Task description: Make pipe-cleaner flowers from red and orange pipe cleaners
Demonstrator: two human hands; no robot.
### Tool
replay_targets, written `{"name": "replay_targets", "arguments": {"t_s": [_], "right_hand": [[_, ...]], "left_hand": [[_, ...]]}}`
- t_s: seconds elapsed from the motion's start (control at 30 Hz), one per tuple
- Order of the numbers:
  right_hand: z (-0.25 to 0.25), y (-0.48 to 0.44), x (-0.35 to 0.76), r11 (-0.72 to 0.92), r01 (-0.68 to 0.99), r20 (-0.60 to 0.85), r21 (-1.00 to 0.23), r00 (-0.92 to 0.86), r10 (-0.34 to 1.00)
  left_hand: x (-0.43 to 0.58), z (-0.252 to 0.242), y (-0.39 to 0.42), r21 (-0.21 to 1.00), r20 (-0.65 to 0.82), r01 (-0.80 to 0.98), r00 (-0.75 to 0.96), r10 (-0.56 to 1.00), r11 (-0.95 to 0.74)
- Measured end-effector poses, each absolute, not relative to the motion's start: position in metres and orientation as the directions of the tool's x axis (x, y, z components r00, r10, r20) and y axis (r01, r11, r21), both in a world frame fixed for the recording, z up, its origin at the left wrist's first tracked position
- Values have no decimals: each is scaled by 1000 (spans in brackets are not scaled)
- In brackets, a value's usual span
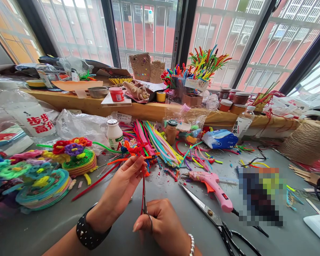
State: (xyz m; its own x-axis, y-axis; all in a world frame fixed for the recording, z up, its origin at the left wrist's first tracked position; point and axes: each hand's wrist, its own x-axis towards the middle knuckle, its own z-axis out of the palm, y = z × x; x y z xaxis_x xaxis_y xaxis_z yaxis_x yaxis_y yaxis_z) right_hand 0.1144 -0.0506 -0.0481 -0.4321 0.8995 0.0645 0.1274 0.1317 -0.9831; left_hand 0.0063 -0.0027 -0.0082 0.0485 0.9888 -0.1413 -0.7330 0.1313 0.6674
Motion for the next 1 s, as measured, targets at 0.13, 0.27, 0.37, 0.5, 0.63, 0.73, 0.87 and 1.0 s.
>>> {"name": "replay_targets", "arguments": {"t_s": [0.13, 0.27, 0.37, 0.5, 0.63, 0.73, 0.87, 1.0], "right_hand": [[-48, -51, 115, 122, 154, 51, -981, -399, 916], [-48, -51, 115, 101, 149, 33, -984, -404, 914], [-46, -50, 118, 121, 139, 62, -983, -369, 927], [-40, -49, 123, 53, 154, 16, -987, -229, 973], [-32, -49, 123, -24, 147, -51, -989, -183, 982], [-30, -51, 121, -69, 95, -87, -993, -193, 977], [-30, -51, 123, -263, -153, -222, -953, -242, 945], [-30, -51, 128, -338, -354, -270, -872, -228, 935]], "left_hand": [[6, -8, -3, 653, -151, -745, 49, 987, 136], [2, -5, -1, 661, -163, -736, 49, 985, 146], [-3, -1, 2, 671, -173, -730, 18, 985, 131], [-6, 0, 3, 686, -165, -716, 20, 986, 129], [-5, -1, 2, 691, -159, -711, 30, 987, 133], [-3, -1, 0, 700, -159, -694, 80, 984, 169], [-1, 0, -4, 785, -150, -557, 251, 956, 270], [1, 1, -9, 843, -161, -433, 362, 918, 319]]}}
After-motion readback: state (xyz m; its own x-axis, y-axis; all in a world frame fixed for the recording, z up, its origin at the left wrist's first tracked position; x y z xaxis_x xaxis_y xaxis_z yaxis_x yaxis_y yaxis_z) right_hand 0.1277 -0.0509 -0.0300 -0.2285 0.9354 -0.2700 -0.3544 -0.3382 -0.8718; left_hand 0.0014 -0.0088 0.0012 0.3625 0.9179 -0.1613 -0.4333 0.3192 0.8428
